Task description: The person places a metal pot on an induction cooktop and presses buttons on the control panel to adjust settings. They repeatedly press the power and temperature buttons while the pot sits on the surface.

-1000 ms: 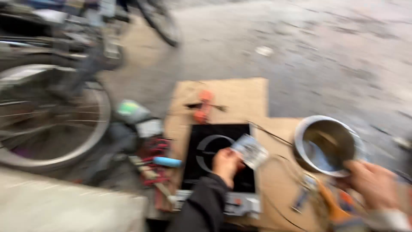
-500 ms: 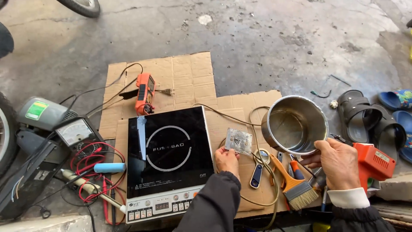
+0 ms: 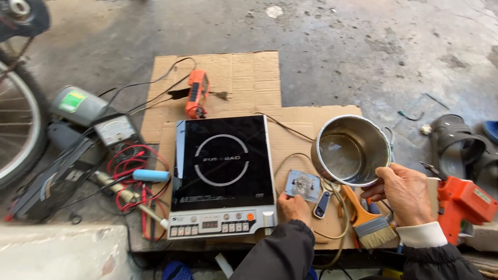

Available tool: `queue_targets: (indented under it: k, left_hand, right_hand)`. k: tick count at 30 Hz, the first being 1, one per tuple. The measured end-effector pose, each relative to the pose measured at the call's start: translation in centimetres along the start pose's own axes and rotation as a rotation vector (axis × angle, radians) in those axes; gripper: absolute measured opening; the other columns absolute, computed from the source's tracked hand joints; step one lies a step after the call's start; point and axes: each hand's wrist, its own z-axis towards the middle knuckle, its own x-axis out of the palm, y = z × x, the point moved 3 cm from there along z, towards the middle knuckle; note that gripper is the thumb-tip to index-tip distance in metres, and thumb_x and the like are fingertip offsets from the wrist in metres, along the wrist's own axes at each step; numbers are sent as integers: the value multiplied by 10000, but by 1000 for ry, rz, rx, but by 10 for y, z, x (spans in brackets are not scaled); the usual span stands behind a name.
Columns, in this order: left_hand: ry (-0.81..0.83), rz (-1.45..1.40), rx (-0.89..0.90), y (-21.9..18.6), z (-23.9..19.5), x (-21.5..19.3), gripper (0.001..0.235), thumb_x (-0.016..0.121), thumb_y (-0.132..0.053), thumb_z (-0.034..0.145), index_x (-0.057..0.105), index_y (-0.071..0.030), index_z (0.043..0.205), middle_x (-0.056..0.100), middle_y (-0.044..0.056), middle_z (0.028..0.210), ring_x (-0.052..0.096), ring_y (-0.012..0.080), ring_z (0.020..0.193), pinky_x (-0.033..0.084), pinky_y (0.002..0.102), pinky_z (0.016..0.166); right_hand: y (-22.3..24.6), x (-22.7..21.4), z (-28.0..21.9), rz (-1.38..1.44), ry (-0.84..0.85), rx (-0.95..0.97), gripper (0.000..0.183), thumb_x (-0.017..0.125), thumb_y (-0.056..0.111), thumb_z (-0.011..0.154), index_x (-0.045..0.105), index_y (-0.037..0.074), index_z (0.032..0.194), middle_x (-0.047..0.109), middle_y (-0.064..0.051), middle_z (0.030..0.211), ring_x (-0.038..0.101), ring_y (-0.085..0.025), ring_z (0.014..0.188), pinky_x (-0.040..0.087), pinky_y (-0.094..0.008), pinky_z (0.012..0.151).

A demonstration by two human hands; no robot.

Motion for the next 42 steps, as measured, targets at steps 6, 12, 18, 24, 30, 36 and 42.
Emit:
queue_targets:
  k: [6, 12, 18, 24, 30, 36, 42]
  left_hand:
    - [271, 160, -24, -79, -82, -68, 821, 587, -206, 1022, 234, -208, 1763, 346, 20, 1820, 392, 220, 1665, 281, 368, 1372]
    - [726, 883, 458, -181, -203, -226, 652, 591, -479, 945, 632, -257, 1558, 752, -25, 1427, 694, 191, 1268, 510, 381, 1082]
    - [830, 1722, 1156, -187, -177, -307, 400, 693, -446, 1046, 656, -97, 1238, 735, 157, 1091, 691, 446, 977, 465, 582, 881]
    - [867, 1967, 895, -207, -163, -304, 393, 467, -346, 1184, 628, -90, 1436, 698, 150, 1334, 659, 374, 1168, 453, 533, 1006]
    - [897, 2037, 836, -180, -149, -296, 392, 448, -229, 1132, 646, -126, 1455, 711, 129, 1374, 682, 353, 1209, 437, 523, 1008]
    - [829, 2061, 865, -162, -143, -287, 445, 369, -228, 1193, 626, -120, 1540, 723, 128, 1393, 694, 371, 1225, 435, 543, 1014]
    - [827, 2094, 850, -166, -153, -286, 448, 420, -231, 1175, 599, -124, 1571, 711, 122, 1415, 667, 357, 1269, 417, 553, 1053]
  right_hand:
    - [31, 44, -29, -9, 124, -19, 216, 547, -32, 1025, 696, -151, 923, 753, -368, 728, 726, -392, 585, 573, -412, 535]
    - [57, 115, -49, -48, 301, -77, 254, 519, -20, 999, 701, -177, 917, 757, -377, 710, 754, -410, 578, 589, -406, 512]
    - [56, 201, -48, -30, 473, -52, 264, 533, 33, 1034, 708, -165, 1035, 774, -353, 764, 766, -395, 616, 568, -373, 512]
    - [39, 264, -53, -43, 450, -31, 256, 529, 26, 988, 710, -155, 978, 760, -334, 733, 763, -380, 596, 583, -348, 494]
    - [28, 291, -56, -67, 454, -30, 223, 494, 23, 980, 658, -128, 964, 769, -346, 776, 772, -389, 621, 591, -354, 514]
    - [20, 304, -55, -51, 470, -30, 218, 483, 16, 960, 658, -106, 1005, 785, -325, 809, 774, -372, 622, 580, -343, 507]
    - [19, 305, -63, -69, 463, -53, 237, 477, 14, 952, 680, -101, 983, 793, -303, 800, 768, -346, 598, 589, -335, 509]
